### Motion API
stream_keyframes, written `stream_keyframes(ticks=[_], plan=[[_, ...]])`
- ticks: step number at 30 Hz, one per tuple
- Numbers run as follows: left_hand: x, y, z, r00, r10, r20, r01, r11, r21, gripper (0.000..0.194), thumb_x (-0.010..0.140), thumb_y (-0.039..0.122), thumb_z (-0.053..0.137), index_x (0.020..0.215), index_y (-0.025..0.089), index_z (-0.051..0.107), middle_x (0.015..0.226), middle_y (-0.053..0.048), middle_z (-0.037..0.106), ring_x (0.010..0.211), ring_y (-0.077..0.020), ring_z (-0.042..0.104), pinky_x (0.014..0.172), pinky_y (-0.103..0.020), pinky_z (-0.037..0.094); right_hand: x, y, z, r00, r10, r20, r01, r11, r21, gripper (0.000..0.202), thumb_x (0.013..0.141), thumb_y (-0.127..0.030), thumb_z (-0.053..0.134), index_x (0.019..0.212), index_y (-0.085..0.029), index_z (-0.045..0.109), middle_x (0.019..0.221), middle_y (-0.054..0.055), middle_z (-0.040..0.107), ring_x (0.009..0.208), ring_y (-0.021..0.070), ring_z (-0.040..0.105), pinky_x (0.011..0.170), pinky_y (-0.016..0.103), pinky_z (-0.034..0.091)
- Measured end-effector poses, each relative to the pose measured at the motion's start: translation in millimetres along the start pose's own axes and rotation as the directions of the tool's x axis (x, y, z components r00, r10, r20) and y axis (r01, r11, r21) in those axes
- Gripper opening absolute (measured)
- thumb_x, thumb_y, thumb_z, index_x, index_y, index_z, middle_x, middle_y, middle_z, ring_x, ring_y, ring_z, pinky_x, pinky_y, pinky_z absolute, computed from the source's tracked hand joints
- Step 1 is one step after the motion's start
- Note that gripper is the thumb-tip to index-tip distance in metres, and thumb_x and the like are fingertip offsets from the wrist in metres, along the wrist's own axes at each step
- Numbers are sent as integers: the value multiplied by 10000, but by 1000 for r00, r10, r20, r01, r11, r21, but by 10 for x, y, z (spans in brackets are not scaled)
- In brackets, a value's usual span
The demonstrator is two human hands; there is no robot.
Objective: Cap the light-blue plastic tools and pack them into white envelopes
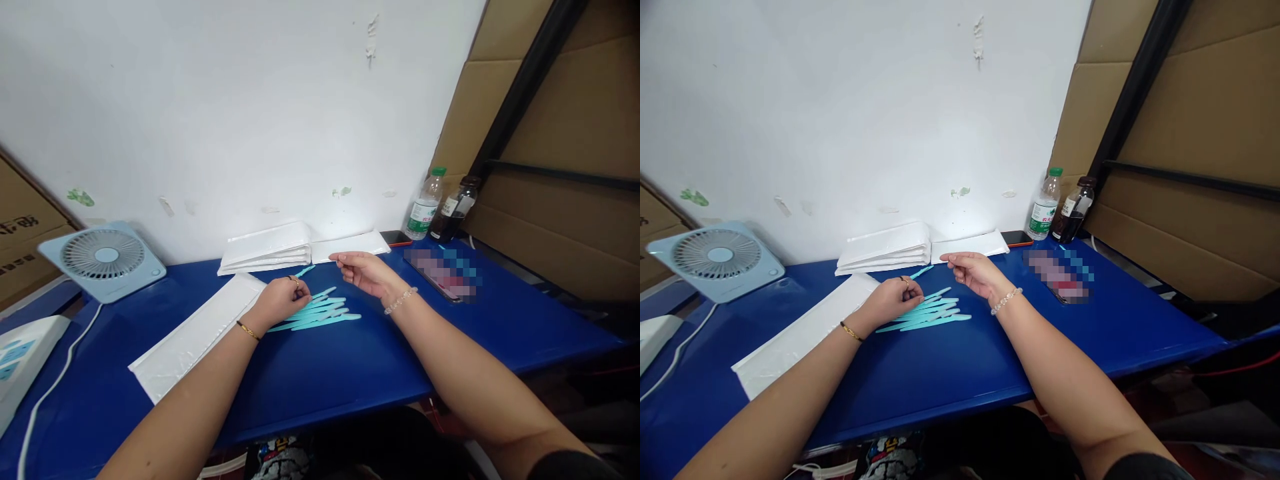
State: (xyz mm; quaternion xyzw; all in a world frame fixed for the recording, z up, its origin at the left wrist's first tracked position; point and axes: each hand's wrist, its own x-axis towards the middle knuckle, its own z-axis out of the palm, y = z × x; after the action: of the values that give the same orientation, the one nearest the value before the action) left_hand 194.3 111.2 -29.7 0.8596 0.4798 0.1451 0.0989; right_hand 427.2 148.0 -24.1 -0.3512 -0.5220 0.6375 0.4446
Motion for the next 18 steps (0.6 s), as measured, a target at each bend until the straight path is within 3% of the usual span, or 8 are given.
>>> stream_keyframes(ticks=[6, 9, 12, 15, 18], plan=[[14, -208, -8, 969, -126, -214, 162, 974, 159, 287, 837, 368, 498, 1016, 202, 647, 989, -67, 649, 919, -217, 591, 796, -311, 469, 7, -6, -45, 991, 122, 51, -129, 981, 148, 204, 761, -220, 639, 948, -162, 695, 730, 0, 610, 519, 61, 428, 507, 205, 389], [25, -309, 34, 968, -149, -200, 190, 961, 202, 327, 842, 379, 507, 1080, 189, 628, 1053, -85, 635, 987, -235, 573, 850, -325, 458, 2, -12, -32, 989, 129, 69, -140, 974, 180, 218, 736, -219, 666, 943, -156, 691, 720, -6, 600, 519, 56, 423, 497, 200, 377], [37, -315, 66, 977, -150, -151, 178, 964, 198, 276, 859, 347, 487, 1030, 192, 637, 995, -76, 646, 943, -225, 587, 802, -309, 467, 1, -18, -24, 991, 120, 63, -130, 974, 183, 251, 673, -243, 732, 899, -148, 680, 662, -23, 562, 507, 52, 407, 488, 196, 363], [38, -239, 58, 989, -101, -106, 116, 981, 155, 206, 861, 283, 470, 948, 204, 638, 926, -53, 654, 867, -201, 602, 734, -280, 467, 15, -40, -93, 997, 37, -65, -30, 994, 102, 262, 612, -325, 781, 748, -153, 637, 533, -63, 459, 469, 54, 361, 479, 204, 343], [28, -149, 36, 997, -38, -63, 46, 992, 121, 219, 872, 246, 419, 864, 205, 634, 889, -41, 654, 813, -183, 605, 695, -266, 457, 29, -85, -268, 941, -171, -291, 97, 963, -252, 320, 624, -445, 750, 661, -160, 610, 491, -54, 455, 458, 74, 380, 482, 227, 337]])
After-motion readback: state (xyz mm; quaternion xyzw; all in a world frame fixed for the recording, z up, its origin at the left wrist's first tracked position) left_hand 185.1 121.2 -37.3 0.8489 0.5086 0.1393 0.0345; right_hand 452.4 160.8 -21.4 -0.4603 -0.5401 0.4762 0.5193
